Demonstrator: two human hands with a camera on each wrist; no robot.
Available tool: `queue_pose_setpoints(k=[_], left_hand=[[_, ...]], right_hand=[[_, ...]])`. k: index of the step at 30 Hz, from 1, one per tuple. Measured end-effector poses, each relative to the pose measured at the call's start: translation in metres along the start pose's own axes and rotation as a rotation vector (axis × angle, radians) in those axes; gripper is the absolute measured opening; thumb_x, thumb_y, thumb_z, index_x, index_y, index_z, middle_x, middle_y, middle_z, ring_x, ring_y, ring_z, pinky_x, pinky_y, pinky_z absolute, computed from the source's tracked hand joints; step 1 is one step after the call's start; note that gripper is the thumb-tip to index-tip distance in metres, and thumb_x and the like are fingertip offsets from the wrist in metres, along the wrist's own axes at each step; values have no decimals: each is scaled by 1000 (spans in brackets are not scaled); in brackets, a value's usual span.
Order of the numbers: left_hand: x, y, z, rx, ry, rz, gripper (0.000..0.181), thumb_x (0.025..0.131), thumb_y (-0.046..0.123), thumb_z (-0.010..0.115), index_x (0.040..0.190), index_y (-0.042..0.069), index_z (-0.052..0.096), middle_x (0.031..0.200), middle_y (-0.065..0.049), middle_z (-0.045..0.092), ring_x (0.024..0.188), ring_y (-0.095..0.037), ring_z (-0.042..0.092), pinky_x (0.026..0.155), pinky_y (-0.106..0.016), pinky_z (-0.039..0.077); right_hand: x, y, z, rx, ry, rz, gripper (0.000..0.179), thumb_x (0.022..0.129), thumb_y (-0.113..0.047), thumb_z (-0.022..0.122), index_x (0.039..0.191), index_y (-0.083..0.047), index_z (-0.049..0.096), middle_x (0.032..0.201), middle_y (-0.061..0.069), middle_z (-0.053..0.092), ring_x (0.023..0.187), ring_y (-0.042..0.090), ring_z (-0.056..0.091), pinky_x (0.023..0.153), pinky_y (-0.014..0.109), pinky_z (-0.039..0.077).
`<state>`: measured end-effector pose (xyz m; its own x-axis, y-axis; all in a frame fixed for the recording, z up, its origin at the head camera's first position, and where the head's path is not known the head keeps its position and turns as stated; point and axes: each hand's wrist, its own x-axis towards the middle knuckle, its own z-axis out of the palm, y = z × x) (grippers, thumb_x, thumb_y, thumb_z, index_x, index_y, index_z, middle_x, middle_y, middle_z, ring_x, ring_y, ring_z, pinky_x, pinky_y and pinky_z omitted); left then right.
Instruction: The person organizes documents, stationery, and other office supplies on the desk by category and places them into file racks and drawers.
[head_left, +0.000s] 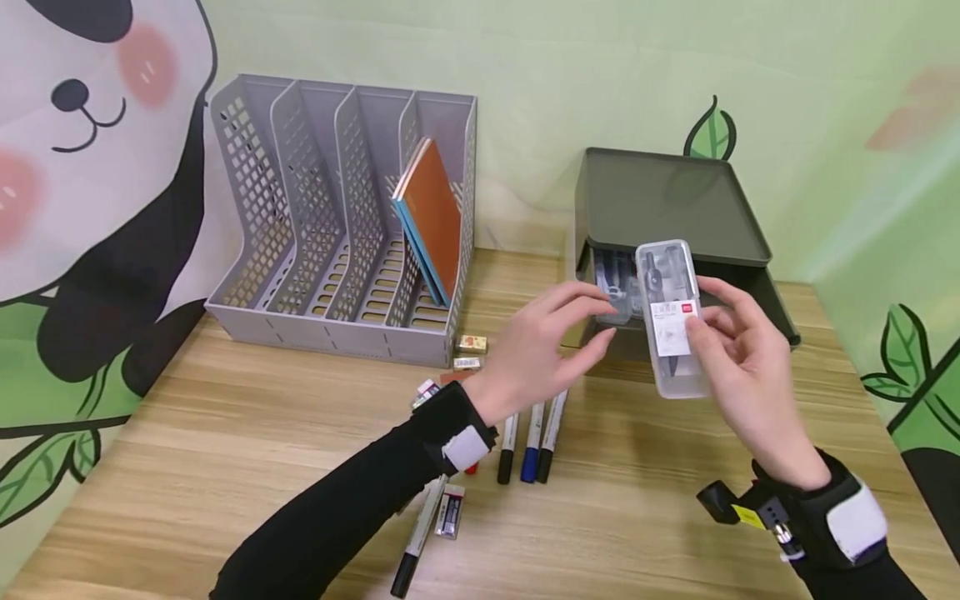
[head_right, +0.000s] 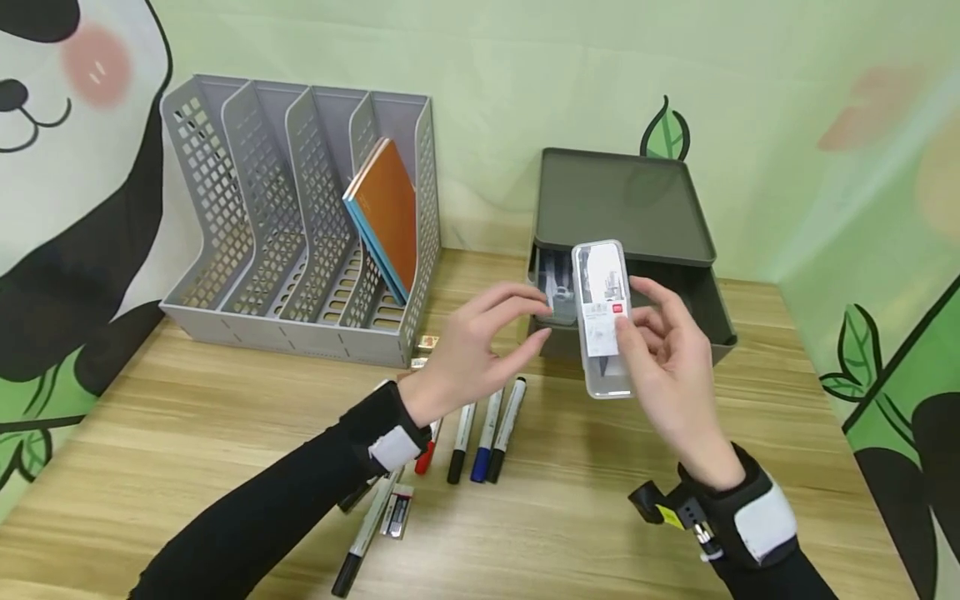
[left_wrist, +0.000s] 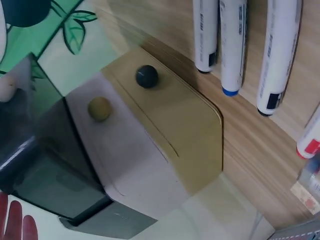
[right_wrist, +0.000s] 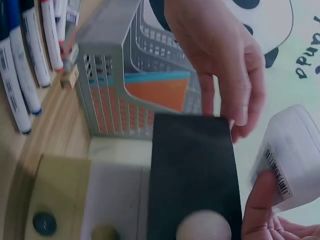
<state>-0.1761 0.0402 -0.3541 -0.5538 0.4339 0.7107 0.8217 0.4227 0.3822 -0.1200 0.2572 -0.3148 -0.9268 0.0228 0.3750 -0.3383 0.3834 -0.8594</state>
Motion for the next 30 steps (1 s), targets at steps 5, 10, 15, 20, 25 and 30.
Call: queue_pose_setpoints(k=[5,10,15,20,25,30], left_hand=[[3,-5,11,36,-23,23,16,97,20,68,108,11,76,119,-6,69,117,-18,66,100,-22,53],[1,-7,14,50,-3,33,14,95,19,70,104,11,79,116,-7,70,121,-21,65,96,-24,56],[3,-7,15,48,-8,36,15,95,20,71,103,12,79,114,-6,70,124,-21,65,87,-22,57],[3,-7,15,54,-12,29,15,95,21,71,103,12,80,114,-6,70,125,-21,64,80,-21,56],[3,-7,14,54,-15,27,15,95,21,71,103,12,80,114,-6,70,126,-21,63,84,-21,57],[3,-7,14,57,-20,27,15,95,21,70,104,12,80,115,-5,70,125,-21,64,86,-21,57]], right_hand=[[9,0,-13,-143,-48,43,41,103,-10,51,143,0,51,97,-21,62,74,-4,64,61,13,55],[21,-2,-31,-186,-167,158,47,104,-13,48,148,0,44,96,-19,60,78,-2,61,62,17,56],[39,-4,-52,-234,-320,257,49,103,-12,44,149,5,40,93,-21,62,78,-2,61,59,23,56],[52,-4,-56,-297,-404,287,52,104,-14,43,150,9,35,108,14,66,76,-4,60,60,22,55],[61,-4,-56,-349,-433,317,57,105,-19,42,153,9,30,127,37,55,76,-6,58,63,18,53],[67,-2,-56,-438,-424,328,58,105,-24,38,152,10,30,127,37,55,75,-4,56,62,19,51]])
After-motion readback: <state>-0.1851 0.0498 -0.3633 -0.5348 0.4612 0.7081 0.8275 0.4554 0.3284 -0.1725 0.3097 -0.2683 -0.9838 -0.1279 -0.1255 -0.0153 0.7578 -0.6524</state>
